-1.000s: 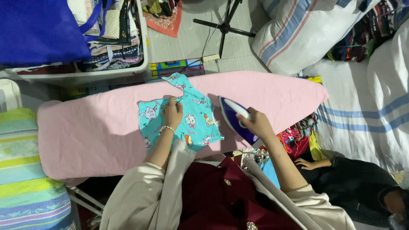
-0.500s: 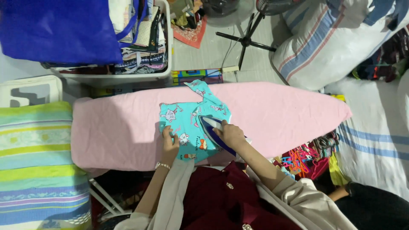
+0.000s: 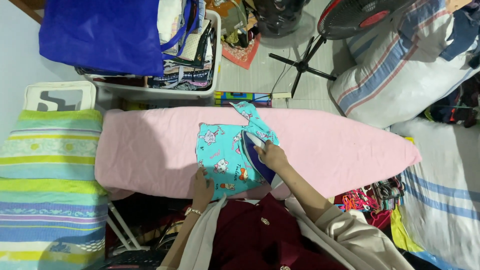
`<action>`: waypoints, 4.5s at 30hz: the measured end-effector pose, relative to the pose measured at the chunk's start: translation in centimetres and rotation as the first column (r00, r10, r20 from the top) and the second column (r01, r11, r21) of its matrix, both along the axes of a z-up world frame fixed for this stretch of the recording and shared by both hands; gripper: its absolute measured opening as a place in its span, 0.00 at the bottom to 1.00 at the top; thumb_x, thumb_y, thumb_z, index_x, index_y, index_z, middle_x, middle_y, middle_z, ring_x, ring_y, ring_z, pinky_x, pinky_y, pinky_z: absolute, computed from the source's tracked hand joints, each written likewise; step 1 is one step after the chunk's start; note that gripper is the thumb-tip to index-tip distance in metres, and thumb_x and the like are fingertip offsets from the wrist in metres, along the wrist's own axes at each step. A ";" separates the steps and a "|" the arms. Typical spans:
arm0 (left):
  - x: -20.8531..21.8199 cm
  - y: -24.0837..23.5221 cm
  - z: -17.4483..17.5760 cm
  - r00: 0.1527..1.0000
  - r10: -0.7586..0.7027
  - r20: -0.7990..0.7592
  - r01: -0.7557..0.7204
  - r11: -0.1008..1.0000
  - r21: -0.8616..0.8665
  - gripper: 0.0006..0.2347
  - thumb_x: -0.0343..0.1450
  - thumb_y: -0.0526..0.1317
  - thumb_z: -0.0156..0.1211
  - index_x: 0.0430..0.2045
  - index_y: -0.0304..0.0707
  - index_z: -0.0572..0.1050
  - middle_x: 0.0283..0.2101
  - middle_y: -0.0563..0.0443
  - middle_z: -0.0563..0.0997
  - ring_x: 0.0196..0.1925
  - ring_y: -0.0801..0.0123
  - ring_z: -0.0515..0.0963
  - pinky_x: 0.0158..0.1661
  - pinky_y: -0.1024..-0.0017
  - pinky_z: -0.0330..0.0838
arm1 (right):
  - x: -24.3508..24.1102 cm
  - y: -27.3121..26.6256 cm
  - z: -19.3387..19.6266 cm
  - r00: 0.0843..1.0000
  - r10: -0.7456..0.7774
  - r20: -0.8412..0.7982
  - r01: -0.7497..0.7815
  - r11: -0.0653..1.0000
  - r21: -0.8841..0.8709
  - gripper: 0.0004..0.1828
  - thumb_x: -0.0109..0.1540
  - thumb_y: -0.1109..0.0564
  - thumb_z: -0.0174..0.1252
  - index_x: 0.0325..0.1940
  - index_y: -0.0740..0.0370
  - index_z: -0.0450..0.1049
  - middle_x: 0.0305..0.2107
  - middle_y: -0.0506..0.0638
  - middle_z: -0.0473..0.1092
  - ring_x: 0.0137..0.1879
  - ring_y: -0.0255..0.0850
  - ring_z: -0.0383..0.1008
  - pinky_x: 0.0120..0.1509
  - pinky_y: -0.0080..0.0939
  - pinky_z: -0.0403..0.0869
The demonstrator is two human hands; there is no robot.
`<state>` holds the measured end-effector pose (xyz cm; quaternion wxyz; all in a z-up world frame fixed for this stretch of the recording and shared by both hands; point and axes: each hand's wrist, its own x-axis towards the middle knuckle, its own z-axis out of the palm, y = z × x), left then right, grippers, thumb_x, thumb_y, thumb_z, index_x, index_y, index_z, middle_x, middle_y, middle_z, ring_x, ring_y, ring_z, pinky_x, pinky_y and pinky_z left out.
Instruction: The person irons a small light-blue patterned garment on a pink ironing board. They repeatedly smooth the fabric with an iron, adjust the garment's position, and fold it into a compact stack before lifting it from the board.
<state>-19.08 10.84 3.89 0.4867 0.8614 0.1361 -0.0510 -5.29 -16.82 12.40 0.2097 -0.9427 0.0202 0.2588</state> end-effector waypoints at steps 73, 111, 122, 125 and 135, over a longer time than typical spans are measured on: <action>16.7 -9.5 3.9 0.382 -0.920 0.089 0.579 0.313 0.753 0.08 0.68 0.27 0.56 0.36 0.42 0.75 0.34 0.54 0.69 0.37 0.63 0.78 0.40 0.66 0.72 | -4.4 -20.2 1.4 0.824 -0.561 0.076 0.562 0.827 0.012 0.33 0.65 0.34 0.50 0.57 0.66 0.73 0.42 0.68 0.76 0.54 0.62 0.77 0.58 0.60 0.74; 9.4 -8.9 -2.6 0.959 0.272 -0.073 -0.281 0.940 -0.191 0.05 0.72 0.38 0.56 0.30 0.37 0.70 0.27 0.48 0.72 0.35 0.57 0.77 0.42 0.58 0.71 | -1.8 -6.8 7.3 0.984 -0.131 0.122 0.107 0.977 0.184 0.32 0.63 0.35 0.56 0.54 0.68 0.74 0.41 0.71 0.76 0.54 0.66 0.76 0.54 0.62 0.76; 7.9 -8.5 -2.1 0.963 0.203 -0.176 -0.254 0.904 -0.345 0.23 0.72 0.36 0.58 0.56 0.26 0.53 0.29 0.49 0.71 0.34 0.65 0.74 0.42 0.62 0.73 | -1.5 -0.1 7.1 0.987 0.161 -0.022 -0.159 0.985 0.074 0.36 0.64 0.32 0.51 0.62 0.64 0.71 0.47 0.69 0.75 0.57 0.65 0.75 0.59 0.65 0.75; 7.9 -8.5 -0.7 0.974 0.175 -0.146 -0.219 0.900 -0.376 0.23 0.72 0.26 0.53 0.56 0.24 0.48 0.18 0.60 0.64 0.22 0.76 0.67 0.34 0.71 0.71 | -1.0 -0.1 5.2 0.981 0.194 -0.026 -0.195 0.981 -0.022 0.36 0.65 0.32 0.49 0.64 0.62 0.69 0.47 0.67 0.75 0.57 0.63 0.76 0.59 0.64 0.75; 8.5 -7.8 -4.7 0.969 0.159 -0.190 -0.225 0.883 -0.411 0.29 0.72 0.30 0.55 0.62 0.22 0.43 0.28 0.51 0.72 0.30 0.72 0.72 0.33 0.67 0.71 | 1.1 -1.5 2.9 0.975 0.224 -0.007 -0.223 0.973 0.061 0.37 0.62 0.30 0.50 0.62 0.62 0.71 0.48 0.67 0.75 0.59 0.64 0.74 0.62 0.63 0.73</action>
